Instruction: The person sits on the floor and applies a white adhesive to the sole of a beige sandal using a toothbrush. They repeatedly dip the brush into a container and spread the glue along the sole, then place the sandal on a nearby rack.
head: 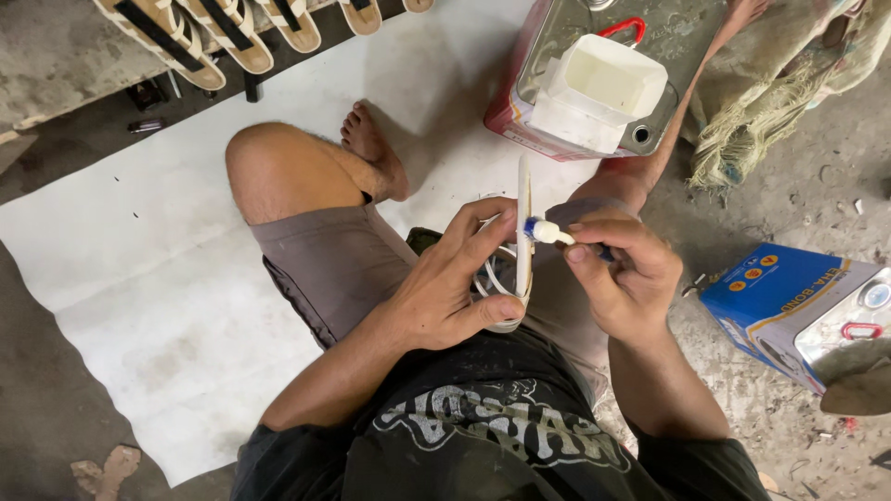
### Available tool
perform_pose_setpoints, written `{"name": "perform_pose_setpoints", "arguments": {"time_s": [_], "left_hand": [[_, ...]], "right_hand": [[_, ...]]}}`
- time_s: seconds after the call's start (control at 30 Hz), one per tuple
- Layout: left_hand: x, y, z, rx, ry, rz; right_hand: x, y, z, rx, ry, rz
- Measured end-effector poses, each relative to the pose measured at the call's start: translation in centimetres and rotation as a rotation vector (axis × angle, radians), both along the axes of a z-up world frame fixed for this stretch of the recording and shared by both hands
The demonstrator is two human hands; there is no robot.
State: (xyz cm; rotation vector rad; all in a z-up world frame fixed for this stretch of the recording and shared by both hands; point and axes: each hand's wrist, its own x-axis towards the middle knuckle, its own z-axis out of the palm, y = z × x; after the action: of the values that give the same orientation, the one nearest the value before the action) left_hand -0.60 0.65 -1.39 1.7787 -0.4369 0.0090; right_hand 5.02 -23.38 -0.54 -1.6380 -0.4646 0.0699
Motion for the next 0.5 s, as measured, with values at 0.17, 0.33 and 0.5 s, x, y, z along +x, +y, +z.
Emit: {"name": "perform_pose_setpoints", "arguments": {"time_s": [0.17,0.33,0.5], "left_hand": [[-0.2,0.1,0.7,-0.025,0.033,0.005],[-0.1,0.2,1.6,-0.024,0.088,-0.025],[0.0,0.1,2.6,-0.045,0.166,-0.015]], "right_hand": [[0.6,-0.3,0.2,-0.048,-0.108,0.012],[0.7,-0.4,0.3,-0.064,-0.048,-0.066],[1.3,-0.4,0.4,-0.068,-0.090,-0.003]]}}
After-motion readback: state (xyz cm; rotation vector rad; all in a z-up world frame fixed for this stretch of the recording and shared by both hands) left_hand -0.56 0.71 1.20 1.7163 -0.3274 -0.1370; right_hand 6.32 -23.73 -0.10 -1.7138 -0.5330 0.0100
